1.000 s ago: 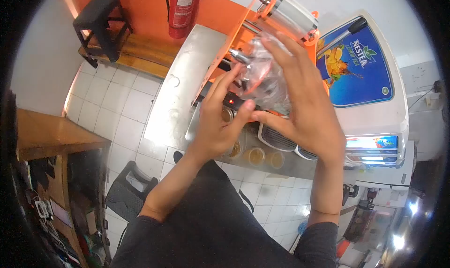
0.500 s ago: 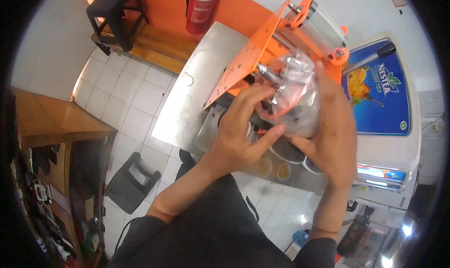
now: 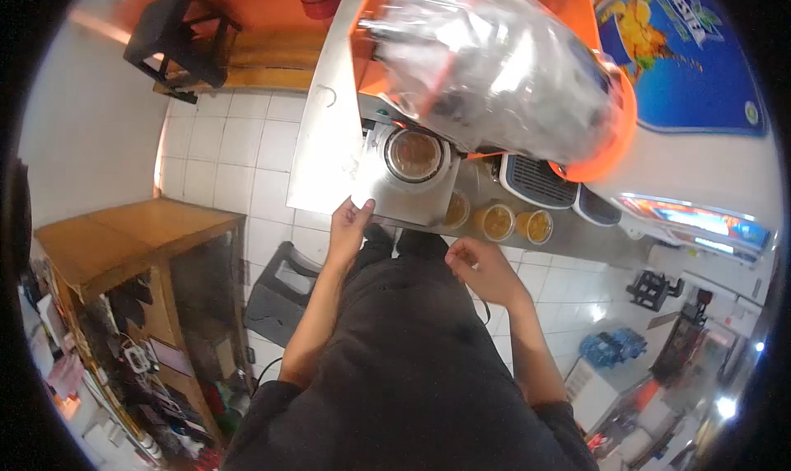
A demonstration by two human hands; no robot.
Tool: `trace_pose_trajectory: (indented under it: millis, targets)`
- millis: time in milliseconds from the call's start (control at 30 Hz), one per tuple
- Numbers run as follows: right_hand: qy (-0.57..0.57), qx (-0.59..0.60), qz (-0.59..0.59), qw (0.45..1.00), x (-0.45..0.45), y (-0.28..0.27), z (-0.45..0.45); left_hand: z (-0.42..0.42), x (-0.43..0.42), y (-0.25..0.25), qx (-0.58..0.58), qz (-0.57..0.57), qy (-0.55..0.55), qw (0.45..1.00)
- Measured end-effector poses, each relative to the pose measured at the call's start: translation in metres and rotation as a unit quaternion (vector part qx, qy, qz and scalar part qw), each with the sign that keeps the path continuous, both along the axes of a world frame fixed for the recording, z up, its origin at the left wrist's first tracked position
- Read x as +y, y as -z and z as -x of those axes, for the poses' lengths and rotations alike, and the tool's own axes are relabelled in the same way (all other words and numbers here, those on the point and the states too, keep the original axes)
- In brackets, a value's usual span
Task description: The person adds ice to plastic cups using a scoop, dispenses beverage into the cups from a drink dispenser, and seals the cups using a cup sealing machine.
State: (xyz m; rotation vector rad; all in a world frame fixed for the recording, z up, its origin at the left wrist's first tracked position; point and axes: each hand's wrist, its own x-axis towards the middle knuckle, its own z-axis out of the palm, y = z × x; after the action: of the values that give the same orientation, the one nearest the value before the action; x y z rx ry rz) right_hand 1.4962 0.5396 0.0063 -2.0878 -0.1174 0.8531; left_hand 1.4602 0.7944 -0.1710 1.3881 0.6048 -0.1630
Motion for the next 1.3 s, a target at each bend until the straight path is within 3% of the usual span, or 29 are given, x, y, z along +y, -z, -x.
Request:
trace_pose_trajectory:
  millis: [33,67,200,267,300,367,433,567,600,633,667,767,833,900,933,1000,1067,1167,1233,1300]
  targets:
    - [-0.007,0.083,-0.030,0.996,-0.011,0.025,0.005,-0.003,-0.005,-0.018,0.003,0.065,-0.018,0.998]
    - [-0.018,0.164,-0.061,0.984,-0.018,0.048,0.009,-0.004,-0.004,-0.019,0.003,0.057,-0.010,0.998]
    - [0.006,0.215,-0.188,0.958,-0.019,0.118,0.023,0.001,0.004,-0.012,-0.013,0.022,0.014,1.000]
    - [0.170,0.338,-0.243,0.893,-0.003,0.141,0.025,0.010,0.015,-0.020,0.044,-0.012,0.065,0.997]
    - [0.173,0.336,-0.254,0.890,0.007,0.148,0.023,0.017,0.018,-0.012,0.029,0.026,0.055,0.998]
    - [0.273,0.358,-0.383,0.807,0.025,0.163,0.022,0.028,0.021,-0.004,0.022,0.096,0.025,0.995]
    - [0.228,0.302,-0.400,0.835,0.041,0.188,0.024,0.028,0.024,-0.004,0.027,0.071,0.057,0.995]
    - [0.306,0.230,-0.609,0.695,0.060,0.216,0.012,0.028,0.027,-0.012,0.031,0.026,0.051,0.998]
    - [0.312,0.286,-0.668,0.612,0.060,0.219,0.007,0.027,0.027,-0.020,0.031,0.021,0.052,0.998]
    - [0.314,0.338,-0.719,0.520,0.063,0.218,0.003,0.025,0.026,-0.034,-0.028,-0.102,0.056,0.993]
    - [0.313,0.337,-0.722,0.517,0.065,0.217,0.000,0.023,0.025,-0.048,-0.087,-0.223,0.059,0.969]
    - [0.351,0.298,-0.695,0.553,0.069,0.204,-0.005,0.004,0.023,-0.081,-0.184,-0.330,0.081,0.922]
    - [0.347,0.318,-0.696,0.542,0.069,0.201,-0.007,-0.014,0.019,-0.100,-0.191,-0.357,0.110,0.908]
    - [0.340,0.334,-0.701,0.531,0.068,0.207,-0.011,-0.035,0.007,-0.114,-0.281,-0.426,0.177,0.842]
    - [0.334,0.349,-0.706,0.517,0.068,0.207,-0.013,-0.043,0.001,-0.117,-0.282,-0.425,0.176,0.842]
    - [0.352,0.341,-0.687,0.537,0.068,0.199,-0.015,-0.057,-0.011,-0.120,-0.280,-0.485,0.215,0.800]
    - [0.368,0.334,-0.667,0.555,0.069,0.195,-0.016,-0.067,-0.018,-0.112,-0.288,-0.455,0.220,0.813]
    - [0.377,0.347,-0.669,0.538,0.067,0.206,-0.014,-0.074,-0.025,-0.090,-0.310,-0.412,0.199,0.833]
    - [0.348,0.391,-0.692,0.497,0.063,0.216,-0.010,-0.076,-0.029,-0.089,-0.311,-0.377,0.130,0.863]
    - [0.346,0.363,-0.681,0.534,0.057,0.214,-0.008,-0.075,-0.028,-0.088,-0.333,-0.339,0.102,0.874]
